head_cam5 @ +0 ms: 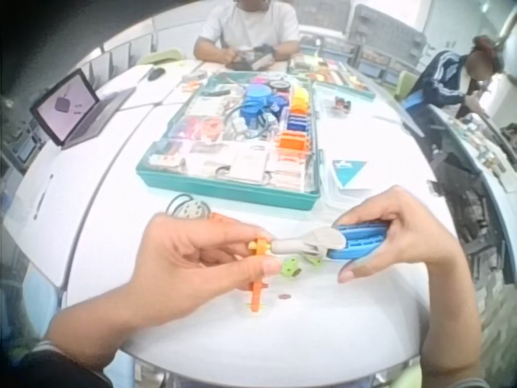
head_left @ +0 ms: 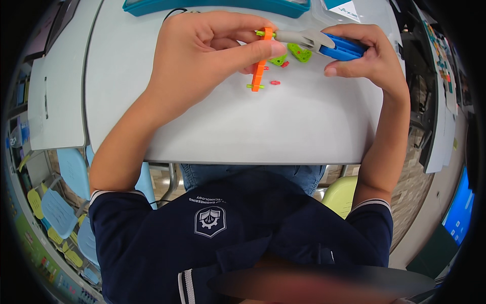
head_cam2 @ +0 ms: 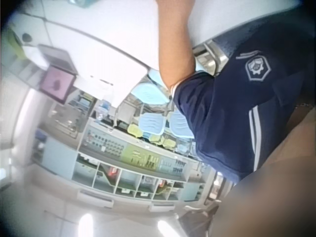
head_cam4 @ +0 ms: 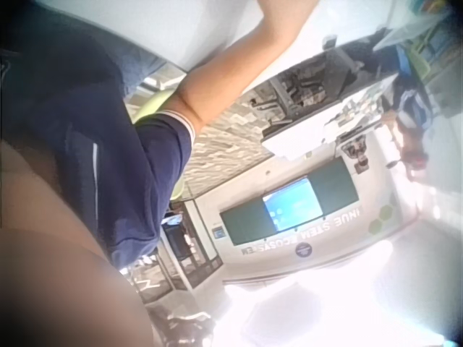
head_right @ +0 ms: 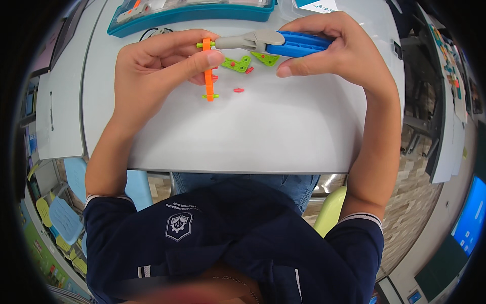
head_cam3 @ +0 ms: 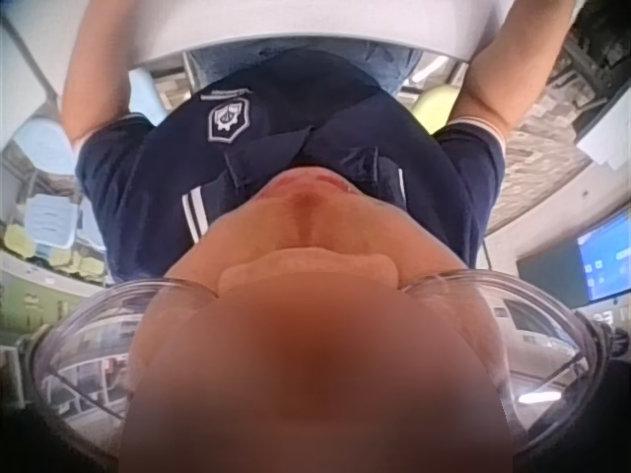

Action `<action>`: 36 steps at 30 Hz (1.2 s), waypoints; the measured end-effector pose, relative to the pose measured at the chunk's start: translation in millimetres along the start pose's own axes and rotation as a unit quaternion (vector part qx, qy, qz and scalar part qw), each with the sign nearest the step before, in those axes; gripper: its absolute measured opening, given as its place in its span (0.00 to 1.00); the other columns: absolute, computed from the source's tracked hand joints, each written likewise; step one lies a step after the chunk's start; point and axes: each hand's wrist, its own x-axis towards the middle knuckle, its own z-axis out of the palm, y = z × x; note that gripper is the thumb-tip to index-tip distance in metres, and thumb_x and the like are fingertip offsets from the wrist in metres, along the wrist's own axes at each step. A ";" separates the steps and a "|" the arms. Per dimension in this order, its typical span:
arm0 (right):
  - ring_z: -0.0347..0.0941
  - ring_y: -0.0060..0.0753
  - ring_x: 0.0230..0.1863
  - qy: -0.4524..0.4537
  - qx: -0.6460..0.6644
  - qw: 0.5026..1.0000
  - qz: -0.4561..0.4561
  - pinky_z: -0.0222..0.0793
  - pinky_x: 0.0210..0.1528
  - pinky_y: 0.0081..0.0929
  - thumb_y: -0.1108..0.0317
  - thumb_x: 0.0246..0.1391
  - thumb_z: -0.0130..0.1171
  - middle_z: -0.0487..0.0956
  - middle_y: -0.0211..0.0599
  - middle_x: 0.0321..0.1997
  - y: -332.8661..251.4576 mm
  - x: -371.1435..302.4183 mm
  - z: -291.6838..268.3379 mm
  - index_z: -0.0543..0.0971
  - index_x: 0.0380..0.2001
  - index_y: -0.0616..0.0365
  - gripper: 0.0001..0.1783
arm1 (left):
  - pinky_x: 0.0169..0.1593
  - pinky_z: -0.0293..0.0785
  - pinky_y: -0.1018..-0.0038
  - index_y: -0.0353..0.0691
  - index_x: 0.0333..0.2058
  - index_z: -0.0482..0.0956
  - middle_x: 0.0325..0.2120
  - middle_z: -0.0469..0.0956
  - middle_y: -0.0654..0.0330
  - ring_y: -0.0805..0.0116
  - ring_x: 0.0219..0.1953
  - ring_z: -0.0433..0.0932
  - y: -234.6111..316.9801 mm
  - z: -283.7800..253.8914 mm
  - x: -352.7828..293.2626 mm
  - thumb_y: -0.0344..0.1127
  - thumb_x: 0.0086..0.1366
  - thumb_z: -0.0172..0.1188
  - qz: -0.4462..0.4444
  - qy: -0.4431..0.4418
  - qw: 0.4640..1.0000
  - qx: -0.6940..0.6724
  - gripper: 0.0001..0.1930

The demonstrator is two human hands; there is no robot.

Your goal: The person assembles small plastic pieces using a blue plastic tool to press and secure components together. They handle orange and green plastic parts and small red connectors, repeatedly joining and adjusting them on a white table.

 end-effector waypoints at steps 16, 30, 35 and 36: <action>0.76 0.26 0.42 0.019 -0.022 0.997 0.078 0.69 0.50 0.22 0.65 0.29 0.80 0.81 0.32 0.39 17.2 -8.1 -28.6 0.84 0.45 0.58 0.32 | 0.39 0.84 0.74 0.32 0.47 0.82 0.36 0.85 0.53 0.66 0.36 0.86 -10.5 -26.5 14.5 0.31 0.66 0.63 0.056 0.034 0.994 0.091 0.13; 0.75 0.25 0.34 0.040 -0.065 0.997 -0.011 0.69 0.41 0.20 0.59 0.32 0.81 0.80 0.32 0.30 13.1 -2.7 -5.3 0.84 0.39 0.62 0.29 | 0.36 0.75 0.85 0.41 0.45 0.83 0.32 0.84 0.62 0.77 0.35 0.83 -18.7 -14.5 17.8 0.43 0.66 0.64 -0.069 -0.077 0.989 0.108 0.15; 0.76 0.26 0.38 0.019 -0.124 0.992 0.034 0.71 0.47 0.23 0.62 0.32 0.81 0.81 0.34 0.35 7.6 0.3 2.0 0.84 0.41 0.61 0.29 | 0.34 0.74 0.85 0.39 0.44 0.83 0.29 0.83 0.64 0.81 0.31 0.81 -16.5 -12.4 15.9 0.41 0.65 0.65 -0.100 -0.087 0.987 0.095 0.14; 0.76 0.26 0.40 0.018 -0.148 0.988 0.040 0.71 0.49 0.24 0.64 0.31 0.81 0.82 0.34 0.37 6.0 0.5 3.1 0.84 0.41 0.60 0.29 | 0.34 0.73 0.86 0.38 0.43 0.83 0.29 0.83 0.64 0.82 0.31 0.80 -16.5 -12.1 15.3 0.40 0.65 0.65 -0.089 -0.086 0.986 0.110 0.13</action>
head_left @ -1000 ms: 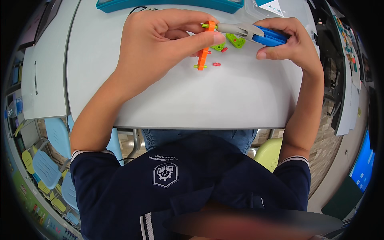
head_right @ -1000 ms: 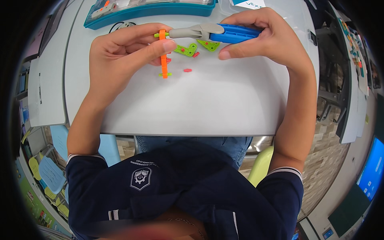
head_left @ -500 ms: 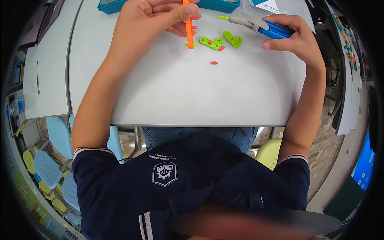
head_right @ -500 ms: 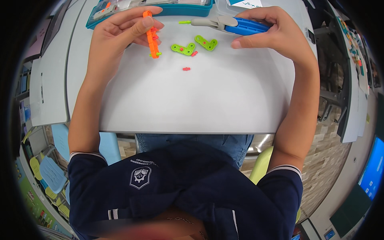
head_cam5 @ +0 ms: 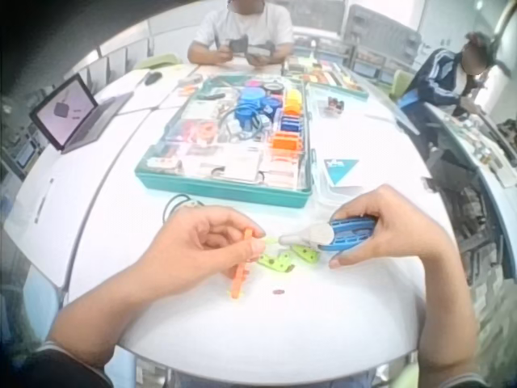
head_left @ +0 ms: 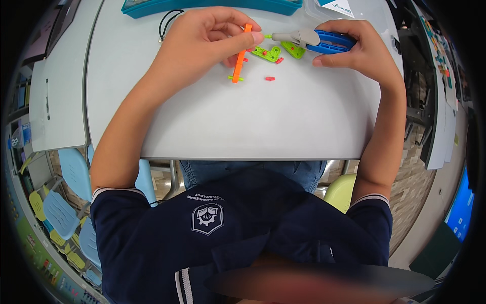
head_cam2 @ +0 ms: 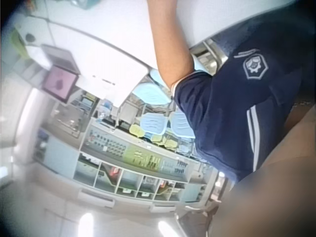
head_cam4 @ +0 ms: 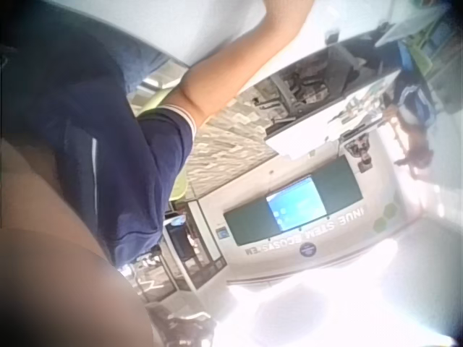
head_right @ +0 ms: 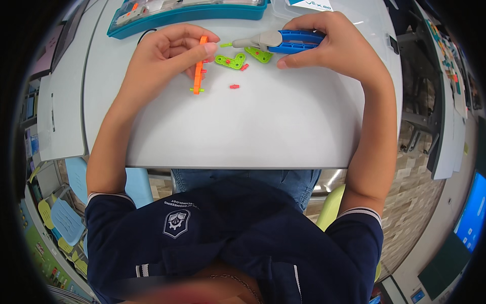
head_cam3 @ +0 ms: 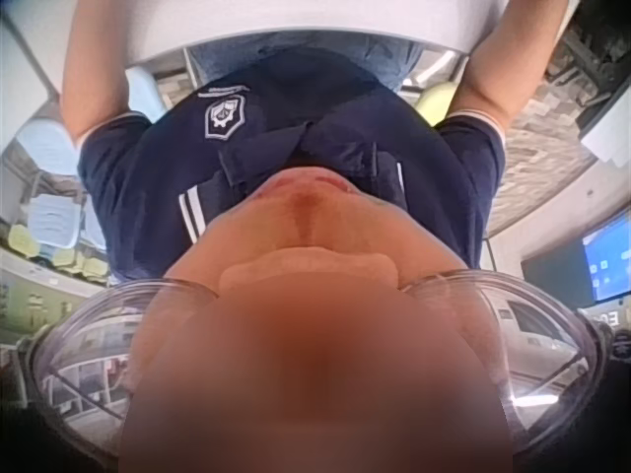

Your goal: The person assembles small plastic pieces using a blue plastic tool to press and secure components together. They handle orange and green plastic parts and small red connectors, repeatedly joining and adjusting them on a white table.

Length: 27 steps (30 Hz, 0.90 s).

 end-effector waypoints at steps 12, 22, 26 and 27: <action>0.76 0.26 0.41 -0.006 0.033 0.998 -0.051 0.71 0.53 0.22 0.65 0.34 0.81 0.80 0.32 0.40 -1.8 0.7 5.7 0.82 0.45 0.58 0.31 | 0.38 0.75 0.83 0.34 0.41 0.83 0.28 0.81 0.62 0.79 0.31 0.80 -0.5 3.3 -3.8 0.35 0.67 0.62 0.013 0.012 0.999 0.039 0.10; 0.75 0.25 0.43 -0.024 0.026 0.999 -0.041 0.71 0.55 0.22 0.65 0.36 0.81 0.79 0.30 0.42 0.3 3.3 5.2 0.81 0.46 0.58 0.31 | 0.40 0.76 0.83 0.34 0.44 0.83 0.29 0.83 0.61 0.77 0.33 0.81 -0.5 3.6 -3.2 0.39 0.67 0.64 0.024 0.001 0.999 0.039 0.13; 0.75 0.25 0.43 -0.025 0.025 0.998 -0.049 0.72 0.54 0.22 0.64 0.36 0.81 0.80 0.31 0.42 -1.7 3.9 5.2 0.81 0.46 0.58 0.31 | 0.39 0.76 0.83 0.34 0.43 0.84 0.28 0.83 0.60 0.76 0.33 0.82 0.4 4.1 -4.2 0.39 0.67 0.64 0.039 0.023 0.995 0.086 0.13; 0.75 0.25 0.43 -0.024 0.028 0.998 -0.060 0.72 0.54 0.22 0.64 0.37 0.81 0.80 0.31 0.42 -2.1 3.7 4.7 0.81 0.46 0.58 0.31 | 0.38 0.76 0.83 0.34 0.42 0.84 0.28 0.83 0.60 0.77 0.32 0.81 0.5 4.1 -4.3 0.38 0.67 0.64 0.041 0.024 0.996 0.079 0.13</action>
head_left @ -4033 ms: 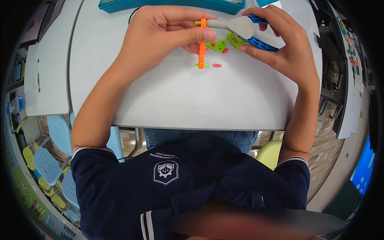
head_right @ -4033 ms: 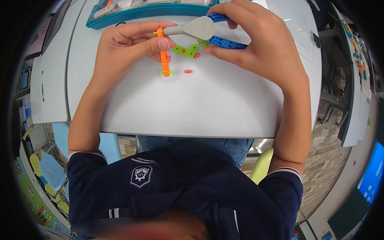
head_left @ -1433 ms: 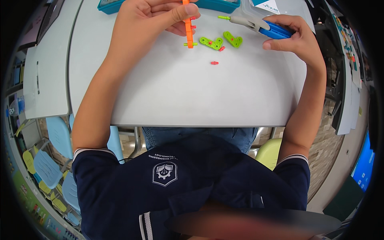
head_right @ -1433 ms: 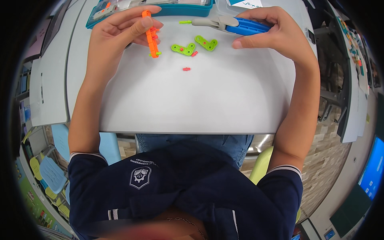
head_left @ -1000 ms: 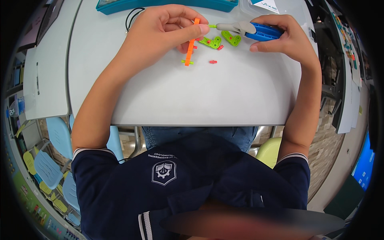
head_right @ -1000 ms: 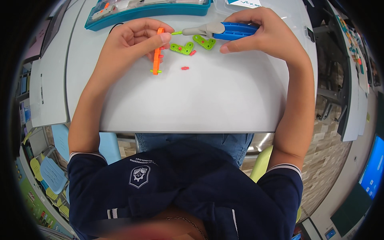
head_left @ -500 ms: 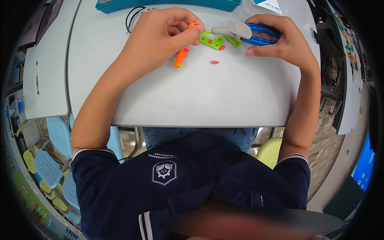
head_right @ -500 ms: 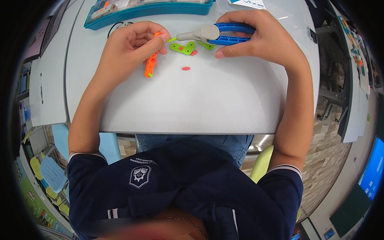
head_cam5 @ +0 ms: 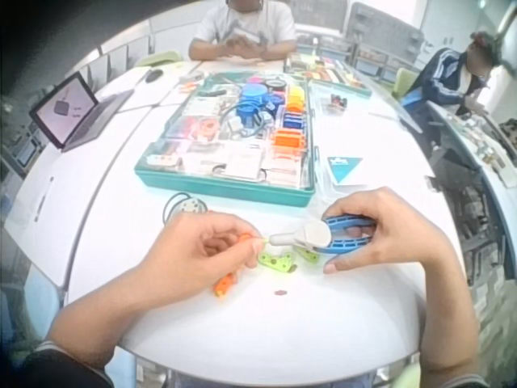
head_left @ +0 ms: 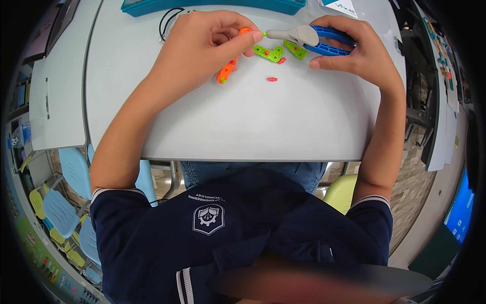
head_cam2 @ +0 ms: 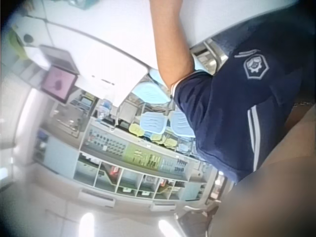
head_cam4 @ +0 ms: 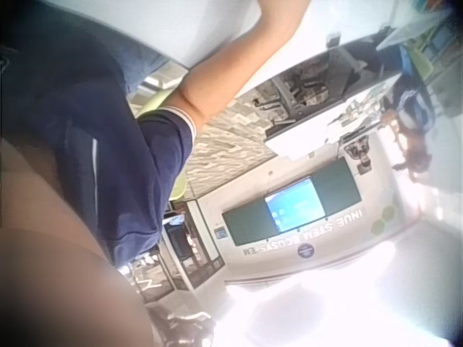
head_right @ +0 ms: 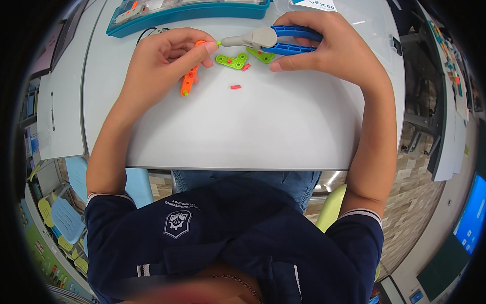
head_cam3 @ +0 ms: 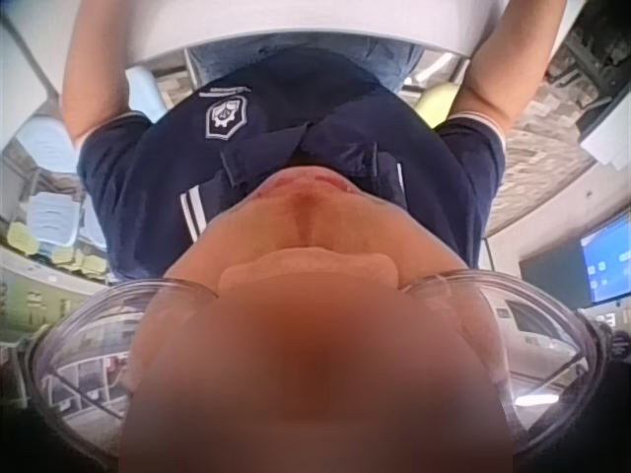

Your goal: The person assembles small plastic pieces using a blue plastic tool to press and secure components together. They handle orange and green plastic parts and small red connectors, repeatedly joining and adjusting them on a white table.

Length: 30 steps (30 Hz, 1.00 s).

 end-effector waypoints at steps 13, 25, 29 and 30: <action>0.72 0.21 0.39 0.072 -0.069 0.995 -0.021 0.70 0.43 0.14 0.63 0.38 0.80 0.80 0.30 0.43 4.8 -6.8 -6.0 0.81 0.49 0.56 0.31 | 0.29 0.72 0.78 0.38 0.37 0.86 0.22 0.80 0.58 0.73 0.23 0.77 -4.3 -3.1 1.3 0.39 0.64 0.65 0.057 0.025 0.982 0.179 0.11; 0.74 0.21 0.40 0.097 -0.081 0.992 -0.026 0.71 0.45 0.15 0.62 0.38 0.80 0.80 0.31 0.41 7.2 -6.6 -3.5 0.80 0.50 0.56 0.33 | 0.21 0.60 0.85 0.42 0.40 0.87 0.16 0.70 0.72 0.85 0.18 0.65 -3.3 -3.9 1.6 0.48 0.71 0.58 -0.004 0.087 0.996 0.018 0.16; 0.73 0.21 0.38 0.122 -0.098 0.987 -0.046 0.71 0.42 0.15 0.62 0.38 0.80 0.79 0.31 0.40 -7.7 -1.6 -0.9 0.80 0.50 0.55 0.33 | 0.20 0.59 0.85 0.41 0.42 0.87 0.17 0.67 0.72 0.85 0.16 0.63 -3.2 -6.3 1.9 0.54 0.75 0.46 -0.066 0.079 0.993 -0.052 0.26; 0.73 0.20 0.37 0.134 -0.104 0.984 -0.055 0.71 0.40 0.15 0.62 0.38 0.80 0.79 0.31 0.40 -12.6 0.2 0.1 0.80 0.50 0.55 0.33 | 0.21 0.60 0.86 0.40 0.44 0.85 0.18 0.68 0.72 0.85 0.16 0.63 -3.7 -6.1 2.1 0.54 0.76 0.45 -0.066 0.079 0.992 -0.068 0.26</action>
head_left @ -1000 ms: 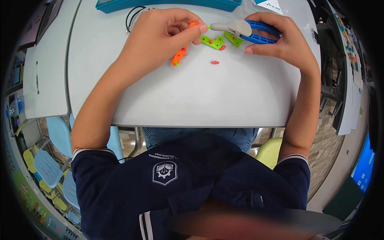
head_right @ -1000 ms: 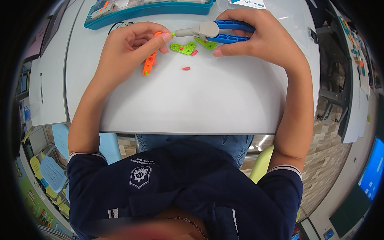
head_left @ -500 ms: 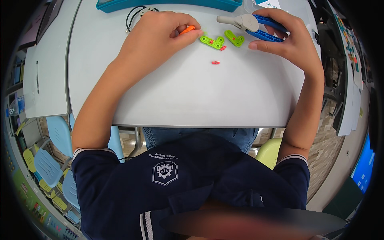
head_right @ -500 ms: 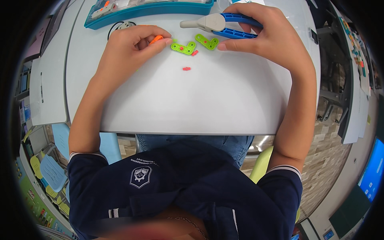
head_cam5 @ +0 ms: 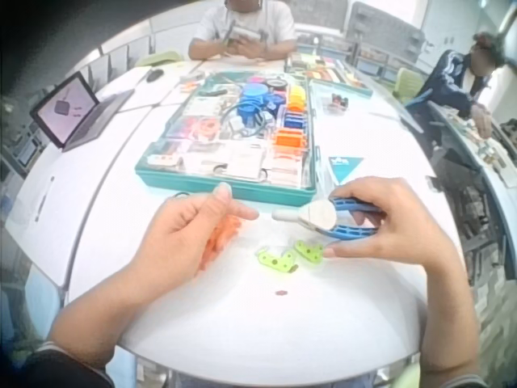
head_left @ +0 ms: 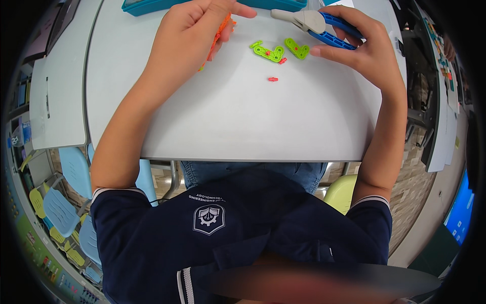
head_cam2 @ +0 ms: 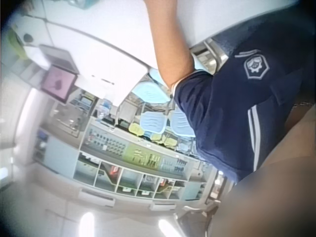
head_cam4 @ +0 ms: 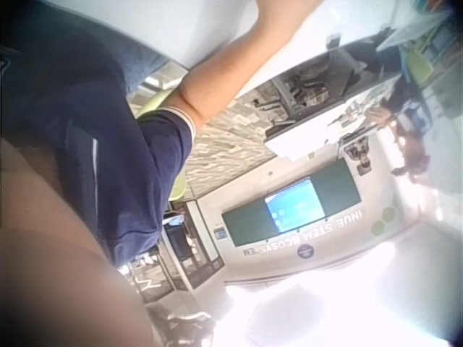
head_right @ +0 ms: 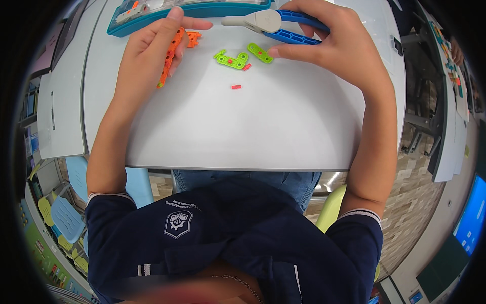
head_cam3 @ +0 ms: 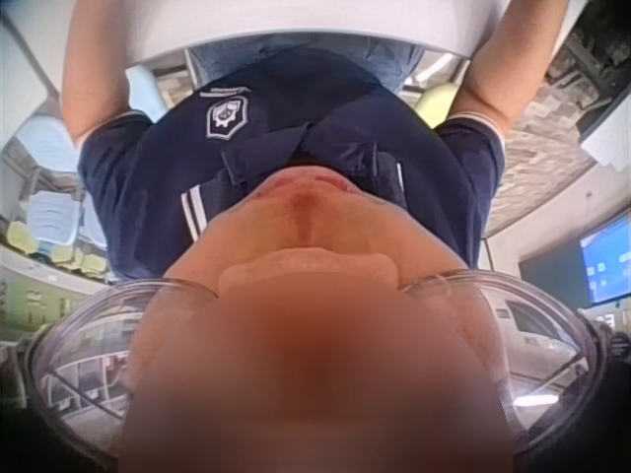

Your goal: The person assembles small plastic pieces using a blue plastic tool to press and secure components together. They handle orange and green plastic parts and small red connectors, repeatedly joining and adjusting them on a white table.

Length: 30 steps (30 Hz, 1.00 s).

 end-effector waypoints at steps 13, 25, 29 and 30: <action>0.66 0.23 0.23 -0.033 -0.008 0.995 0.092 0.62 0.25 0.21 0.59 0.35 0.80 0.75 0.34 0.25 -13.7 6.4 0.4 0.81 0.39 0.66 0.29 | 0.58 0.70 0.77 0.37 0.60 0.72 0.43 0.78 0.62 0.75 0.49 0.75 -8.1 -2.6 0.3 0.42 0.76 0.46 -0.036 -0.059 0.989 -0.134 0.21; 0.73 0.23 0.34 -0.031 0.071 0.996 -0.033 0.71 0.39 0.20 0.64 0.33 0.82 0.80 0.32 0.37 -0.7 -1.1 2.3 0.81 0.45 0.58 0.32 | 0.49 0.75 0.80 0.35 0.59 0.72 0.41 0.80 0.57 0.73 0.44 0.78 16.4 -6.8 2.7 0.32 0.71 0.56 -0.101 -0.064 0.969 -0.217 0.19; 0.77 0.29 0.41 -0.004 0.158 0.982 -0.106 0.71 0.47 0.26 0.63 0.27 0.85 0.81 0.36 0.41 3.0 5.3 4.8 0.81 0.44 0.61 0.36 | 0.47 0.76 0.81 0.34 0.58 0.73 0.41 0.80 0.57 0.74 0.42 0.78 18.3 -8.7 5.7 0.35 0.71 0.57 -0.051 -0.137 0.938 -0.314 0.19; 0.77 0.31 0.44 -0.006 0.188 0.975 -0.116 0.71 0.50 0.28 0.64 0.27 0.86 0.82 0.37 0.43 4.6 5.1 6.6 0.81 0.44 0.60 0.36 | 0.47 0.76 0.81 0.34 0.58 0.73 0.41 0.81 0.57 0.74 0.42 0.79 17.7 -9.5 4.1 0.35 0.71 0.57 -0.068 -0.132 0.940 -0.309 0.20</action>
